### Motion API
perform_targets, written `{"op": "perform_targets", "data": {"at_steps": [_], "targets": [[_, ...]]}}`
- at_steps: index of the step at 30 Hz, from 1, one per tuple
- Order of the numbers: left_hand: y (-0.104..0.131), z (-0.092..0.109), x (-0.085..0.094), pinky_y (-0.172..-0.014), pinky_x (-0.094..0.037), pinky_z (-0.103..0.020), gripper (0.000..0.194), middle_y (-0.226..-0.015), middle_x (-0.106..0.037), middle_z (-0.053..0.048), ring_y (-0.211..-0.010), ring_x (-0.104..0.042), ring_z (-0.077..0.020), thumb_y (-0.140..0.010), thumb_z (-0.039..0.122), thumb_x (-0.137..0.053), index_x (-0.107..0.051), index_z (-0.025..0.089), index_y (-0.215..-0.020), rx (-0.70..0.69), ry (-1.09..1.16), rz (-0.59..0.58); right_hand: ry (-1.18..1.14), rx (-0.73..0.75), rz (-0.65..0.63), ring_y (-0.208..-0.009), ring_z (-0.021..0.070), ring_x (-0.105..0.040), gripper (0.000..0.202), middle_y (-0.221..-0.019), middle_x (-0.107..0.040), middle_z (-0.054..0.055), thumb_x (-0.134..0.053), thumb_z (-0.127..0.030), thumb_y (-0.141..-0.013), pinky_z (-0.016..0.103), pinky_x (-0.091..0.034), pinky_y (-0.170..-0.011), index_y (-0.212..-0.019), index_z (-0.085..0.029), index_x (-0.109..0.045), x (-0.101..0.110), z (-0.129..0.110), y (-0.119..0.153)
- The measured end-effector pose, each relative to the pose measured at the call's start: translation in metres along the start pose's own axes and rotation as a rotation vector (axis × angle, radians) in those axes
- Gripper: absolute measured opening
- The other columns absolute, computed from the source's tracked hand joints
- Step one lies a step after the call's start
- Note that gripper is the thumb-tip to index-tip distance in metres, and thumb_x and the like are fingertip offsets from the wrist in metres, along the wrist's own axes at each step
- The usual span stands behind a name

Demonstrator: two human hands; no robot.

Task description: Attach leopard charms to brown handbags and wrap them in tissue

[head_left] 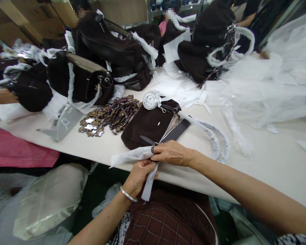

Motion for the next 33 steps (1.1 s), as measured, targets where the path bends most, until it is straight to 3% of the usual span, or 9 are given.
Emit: {"op": "perform_targets", "data": {"at_steps": [4, 11, 17, 23, 29, 33], "targets": [[0.001, 0.005, 0.008, -0.049, -0.049, -0.021, 0.039, -0.058, -0.058, 0.003, -0.049, -0.056, -0.0098, -0.063, 0.038, -0.083, -0.061, 0.012, -0.082, -0.05, -0.083, 0.098, 0.003, -0.034, -0.097, -0.066, 0.01, -0.052, 0.015, -0.087, -0.06, 0.001, -0.045, -0.018, -0.097, 0.025, -0.023, -0.048, -0.094, -0.02, -0.06, -0.001, 0.003, -0.01], [-0.002, 0.004, 0.004, -0.062, -0.057, -0.025, 0.039, -0.075, -0.07, -0.008, -0.062, -0.066, -0.0153, -0.064, 0.035, -0.084, -0.065, 0.009, -0.085, -0.031, 0.009, 0.071, -0.008, -0.096, -0.135, -0.061, 0.0099, -0.053, 0.014, -0.085, -0.063, 0.002, -0.047, -0.016, -0.095, 0.025, -0.023, -0.049, -0.09, -0.019, -0.059, -0.006, 0.009, -0.018], [-0.011, -0.004, 0.0, -0.053, -0.057, -0.022, 0.016, -0.066, -0.066, -0.005, -0.052, -0.061, -0.0106, -0.076, 0.02, -0.075, -0.065, 0.008, -0.079, 0.058, 0.219, 0.054, -0.03, -0.091, -0.037, -0.077, 0.0137, -0.056, 0.014, -0.092, -0.061, 0.004, -0.047, -0.015, -0.095, 0.024, -0.037, -0.06, -0.089, -0.017, -0.059, -0.01, 0.008, -0.004], [-0.013, -0.004, 0.002, -0.046, -0.054, -0.019, 0.009, -0.064, -0.062, -0.004, -0.048, -0.057, -0.0079, -0.083, 0.013, -0.066, -0.064, 0.007, -0.078, 0.099, 0.207, 0.077, -0.081, -0.098, 0.059, -0.082, 0.0161, -0.053, 0.011, -0.09, -0.061, 0.005, -0.05, -0.013, -0.093, 0.027, -0.041, -0.073, -0.096, -0.015, -0.061, -0.011, 0.004, 0.007], [-0.015, 0.001, 0.002, -0.048, -0.054, -0.018, 0.019, -0.066, -0.063, -0.004, -0.049, -0.058, -0.0082, -0.08, 0.02, -0.072, -0.063, 0.007, -0.09, 0.056, 0.153, 0.082, -0.09, -0.159, 0.299, -0.079, 0.016, -0.053, 0.015, -0.087, -0.062, 0.006, -0.049, -0.016, -0.094, 0.028, -0.04, -0.072, -0.092, -0.016, -0.064, -0.01, 0.011, 0.012], [-0.006, 0.002, 0.009, -0.054, -0.057, -0.024, 0.034, -0.07, -0.065, -0.006, -0.057, -0.063, -0.0131, -0.086, 0.042, -0.064, -0.058, 0.01, -0.095, 0.011, 0.033, 0.122, -0.137, -0.226, 0.36, -0.078, 0.0154, -0.055, 0.012, -0.086, -0.063, 0.004, -0.054, -0.015, -0.091, 0.027, -0.039, -0.07, -0.091, -0.018, -0.066, -0.009, 0.017, 0.015]]}}
Point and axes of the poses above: each hand's wrist, its own y-axis away from the middle knuckle, its own x-axis out of the back of the hand, z = x × y, the point moved 10 cm from there along -y, towards the middle knuckle
